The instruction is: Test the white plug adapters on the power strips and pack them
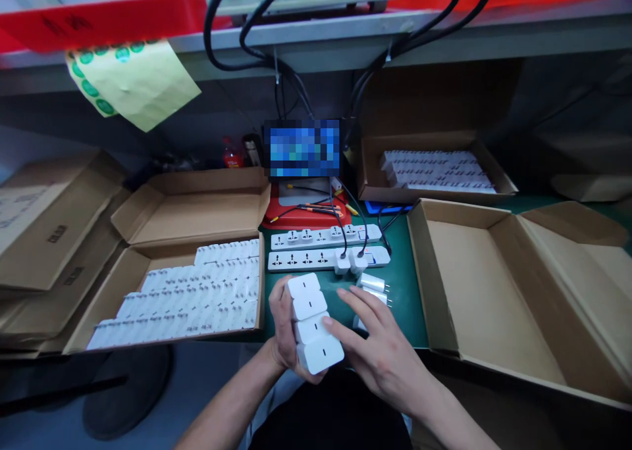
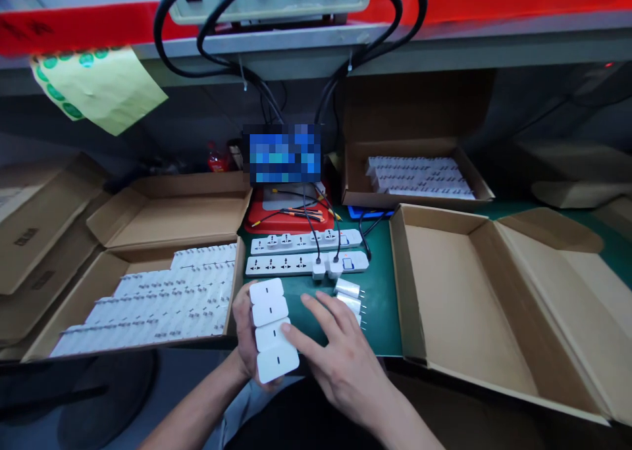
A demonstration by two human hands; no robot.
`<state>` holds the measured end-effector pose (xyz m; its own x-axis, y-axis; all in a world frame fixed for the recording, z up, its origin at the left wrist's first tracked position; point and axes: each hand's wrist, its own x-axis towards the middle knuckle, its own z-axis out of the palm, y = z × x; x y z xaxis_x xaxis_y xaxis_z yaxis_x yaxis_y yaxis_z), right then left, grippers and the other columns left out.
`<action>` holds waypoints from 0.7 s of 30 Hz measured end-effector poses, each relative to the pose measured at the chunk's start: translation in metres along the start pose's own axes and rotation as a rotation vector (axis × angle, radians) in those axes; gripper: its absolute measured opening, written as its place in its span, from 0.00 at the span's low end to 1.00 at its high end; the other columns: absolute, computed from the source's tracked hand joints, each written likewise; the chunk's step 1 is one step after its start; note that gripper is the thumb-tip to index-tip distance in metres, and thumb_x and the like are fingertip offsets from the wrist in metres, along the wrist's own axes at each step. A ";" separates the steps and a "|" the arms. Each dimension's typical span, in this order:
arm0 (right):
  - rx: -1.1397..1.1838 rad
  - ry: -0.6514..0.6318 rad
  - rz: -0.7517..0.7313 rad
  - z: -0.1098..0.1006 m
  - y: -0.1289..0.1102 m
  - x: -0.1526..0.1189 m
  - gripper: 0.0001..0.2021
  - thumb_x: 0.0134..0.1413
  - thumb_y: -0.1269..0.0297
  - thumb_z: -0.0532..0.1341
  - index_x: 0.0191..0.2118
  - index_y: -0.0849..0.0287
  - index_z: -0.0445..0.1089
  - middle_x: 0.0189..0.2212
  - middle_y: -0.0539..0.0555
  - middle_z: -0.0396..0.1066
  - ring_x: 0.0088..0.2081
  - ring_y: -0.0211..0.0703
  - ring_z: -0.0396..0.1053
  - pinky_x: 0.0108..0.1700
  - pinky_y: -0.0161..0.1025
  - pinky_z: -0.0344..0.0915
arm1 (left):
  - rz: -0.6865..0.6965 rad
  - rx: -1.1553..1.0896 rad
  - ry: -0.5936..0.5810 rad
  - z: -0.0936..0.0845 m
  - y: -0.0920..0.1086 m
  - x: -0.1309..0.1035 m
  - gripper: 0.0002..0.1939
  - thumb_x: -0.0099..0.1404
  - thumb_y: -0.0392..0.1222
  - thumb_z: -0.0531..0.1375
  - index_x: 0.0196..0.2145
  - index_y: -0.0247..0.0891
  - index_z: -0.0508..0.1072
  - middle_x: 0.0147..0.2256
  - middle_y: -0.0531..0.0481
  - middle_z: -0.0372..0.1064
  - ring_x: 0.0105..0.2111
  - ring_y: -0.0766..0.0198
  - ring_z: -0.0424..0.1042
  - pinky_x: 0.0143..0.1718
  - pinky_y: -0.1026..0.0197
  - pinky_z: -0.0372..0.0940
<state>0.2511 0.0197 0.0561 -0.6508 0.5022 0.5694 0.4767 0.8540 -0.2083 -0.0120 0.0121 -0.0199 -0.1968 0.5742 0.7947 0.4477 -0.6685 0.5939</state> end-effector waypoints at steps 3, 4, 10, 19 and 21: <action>-0.064 0.017 -0.002 0.005 0.008 0.000 0.49 0.66 0.80 0.64 0.83 0.28 0.54 0.85 0.52 0.46 0.81 0.72 0.54 0.72 0.77 0.70 | 0.123 0.029 -0.030 0.000 0.008 -0.002 0.65 0.56 0.82 0.65 0.81 0.49 0.54 0.75 0.34 0.57 0.68 0.26 0.68 0.65 0.25 0.68; -0.095 0.024 -0.004 0.006 0.013 -0.002 0.49 0.67 0.80 0.64 0.83 0.28 0.54 0.85 0.52 0.46 0.81 0.73 0.53 0.72 0.79 0.69 | 0.105 0.035 -0.030 0.000 0.010 -0.003 0.64 0.57 0.81 0.65 0.81 0.50 0.53 0.75 0.34 0.57 0.68 0.26 0.68 0.66 0.25 0.68; -0.112 0.063 -0.014 0.001 0.024 -0.006 0.46 0.71 0.76 0.63 0.84 0.33 0.50 0.84 0.57 0.49 0.80 0.72 0.56 0.70 0.76 0.73 | -0.129 -0.003 0.072 -0.004 0.011 -0.008 0.67 0.42 0.88 0.68 0.72 0.48 0.67 0.68 0.35 0.66 0.65 0.26 0.71 0.67 0.26 0.66; -0.014 0.111 -0.116 -0.007 0.000 -0.004 0.42 0.70 0.77 0.62 0.83 0.41 0.57 0.83 0.61 0.51 0.76 0.68 0.62 0.68 0.69 0.76 | 0.067 0.029 0.046 0.000 0.013 0.002 0.61 0.57 0.82 0.66 0.78 0.49 0.59 0.73 0.36 0.61 0.67 0.30 0.69 0.67 0.29 0.68; -0.023 0.135 -0.165 -0.006 -0.005 -0.004 0.41 0.69 0.78 0.63 0.81 0.41 0.61 0.83 0.61 0.51 0.75 0.66 0.64 0.68 0.67 0.76 | -0.080 -0.014 0.057 0.000 0.011 0.002 0.64 0.49 0.86 0.69 0.74 0.48 0.65 0.71 0.36 0.64 0.67 0.28 0.69 0.68 0.29 0.67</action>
<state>0.2553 0.0126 0.0593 -0.6369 0.3316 0.6960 0.3848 0.9190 -0.0858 -0.0077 0.0057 -0.0112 -0.2809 0.5988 0.7500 0.4160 -0.6283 0.6574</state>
